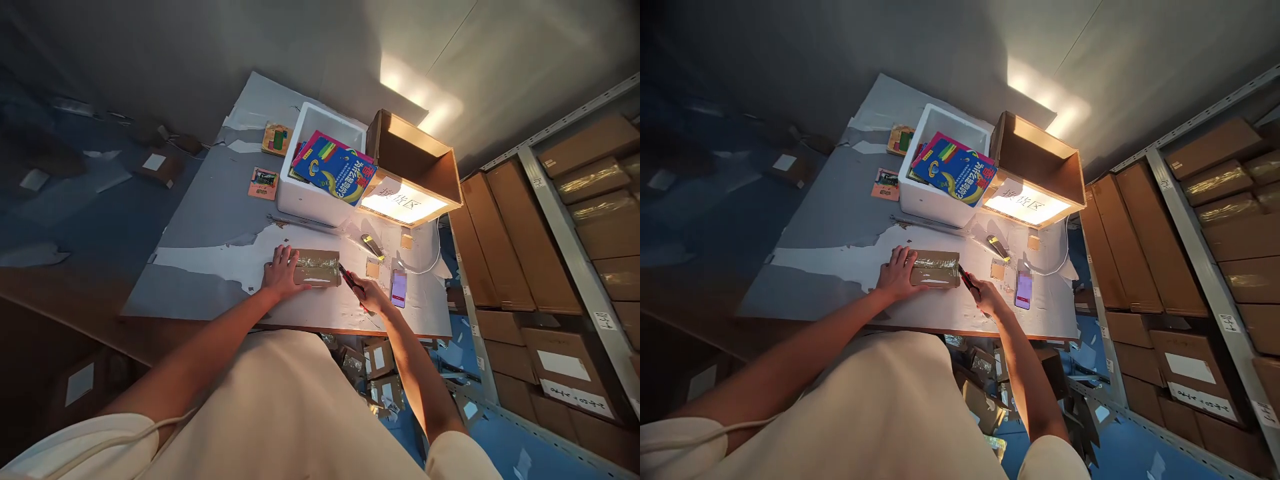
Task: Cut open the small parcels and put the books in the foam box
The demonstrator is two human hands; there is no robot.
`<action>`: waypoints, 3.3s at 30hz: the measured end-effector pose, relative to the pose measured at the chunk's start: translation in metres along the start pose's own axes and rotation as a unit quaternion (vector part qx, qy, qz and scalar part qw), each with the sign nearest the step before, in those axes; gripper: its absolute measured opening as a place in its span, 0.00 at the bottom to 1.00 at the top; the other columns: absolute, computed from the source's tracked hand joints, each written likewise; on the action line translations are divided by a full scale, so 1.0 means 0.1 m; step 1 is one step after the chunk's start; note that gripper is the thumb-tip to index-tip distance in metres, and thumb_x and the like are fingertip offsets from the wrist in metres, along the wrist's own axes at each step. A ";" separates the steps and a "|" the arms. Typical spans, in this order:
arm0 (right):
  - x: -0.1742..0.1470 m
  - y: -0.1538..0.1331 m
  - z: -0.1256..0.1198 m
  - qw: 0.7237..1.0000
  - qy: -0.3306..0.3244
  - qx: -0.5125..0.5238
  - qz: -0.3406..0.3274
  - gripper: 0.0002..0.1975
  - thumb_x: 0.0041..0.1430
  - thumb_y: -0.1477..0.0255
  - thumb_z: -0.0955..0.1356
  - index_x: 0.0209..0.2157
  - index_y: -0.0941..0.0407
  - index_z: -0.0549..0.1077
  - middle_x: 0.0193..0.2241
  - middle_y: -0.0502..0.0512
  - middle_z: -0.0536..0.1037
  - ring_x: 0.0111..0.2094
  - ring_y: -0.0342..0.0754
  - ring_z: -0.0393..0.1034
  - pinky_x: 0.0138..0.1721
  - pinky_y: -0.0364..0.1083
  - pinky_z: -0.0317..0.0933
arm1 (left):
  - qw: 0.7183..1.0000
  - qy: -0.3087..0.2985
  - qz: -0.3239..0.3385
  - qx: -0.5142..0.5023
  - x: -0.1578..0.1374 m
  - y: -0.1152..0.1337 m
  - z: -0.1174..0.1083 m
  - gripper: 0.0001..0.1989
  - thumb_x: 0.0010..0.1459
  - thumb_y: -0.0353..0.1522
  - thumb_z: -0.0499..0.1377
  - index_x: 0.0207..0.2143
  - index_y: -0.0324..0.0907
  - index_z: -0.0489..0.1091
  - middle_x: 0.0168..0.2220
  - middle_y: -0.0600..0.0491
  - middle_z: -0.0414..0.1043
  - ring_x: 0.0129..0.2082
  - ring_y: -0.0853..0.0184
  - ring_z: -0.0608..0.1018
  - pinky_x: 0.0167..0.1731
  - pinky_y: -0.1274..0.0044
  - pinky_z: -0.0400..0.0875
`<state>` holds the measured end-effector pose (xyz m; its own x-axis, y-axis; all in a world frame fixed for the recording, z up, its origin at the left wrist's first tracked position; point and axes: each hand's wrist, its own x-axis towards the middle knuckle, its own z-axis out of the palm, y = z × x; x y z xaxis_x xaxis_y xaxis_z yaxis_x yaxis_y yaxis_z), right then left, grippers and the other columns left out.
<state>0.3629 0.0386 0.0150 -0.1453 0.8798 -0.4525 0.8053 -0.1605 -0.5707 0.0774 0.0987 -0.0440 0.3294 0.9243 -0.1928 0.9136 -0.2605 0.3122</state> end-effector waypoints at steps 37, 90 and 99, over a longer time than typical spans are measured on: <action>-0.22 -0.23 0.28 0.977 0.036 -0.210 0.013 0.26 0.64 0.74 0.58 0.63 0.60 0.57 0.35 0.62 0.76 0.34 0.50 0.69 0.34 0.43 0.58 | 1.000 -0.012 0.017 0.010 -0.02 0.01 -0.02 0.50 0.48 0.62 0.51 0.65 0.40 0.50 0.68 0.38 0.42 0.67 0.45 0.41 0.50 0.57 0.65; 0.63 -0.23 1.15 0.743 0.232 0.626 0.051 0.20 0.48 0.62 0.73 0.38 0.54 0.64 0.44 0.54 0.76 0.43 0.46 0.74 0.38 0.45 0.71 | 0.882 -0.005 -0.122 -0.455 -0.56 -0.40 0.35 0.19 0.46 0.48 0.61 0.29 0.42 0.74 0.31 0.49 0.79 0.32 0.62 0.79 0.37 0.71 0.73; -0.06 -0.10 1.47 0.679 0.153 0.699 0.165 0.19 0.50 0.62 0.73 0.39 0.53 0.65 0.29 0.49 0.77 0.26 0.44 0.74 0.30 0.46 0.70 | 0.959 0.032 -0.026 -0.280 0.42 -0.40 -0.15 0.24 0.56 0.39 0.52 0.52 0.37 0.69 0.53 0.43 0.71 0.49 0.60 0.76 0.50 0.69 0.70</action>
<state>0.2713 -0.0304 -0.0776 0.2098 0.7097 -0.6725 -0.5985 -0.4507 -0.6623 0.0508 0.1518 -0.0507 0.2561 0.9515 -0.1702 0.6505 -0.0395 0.7585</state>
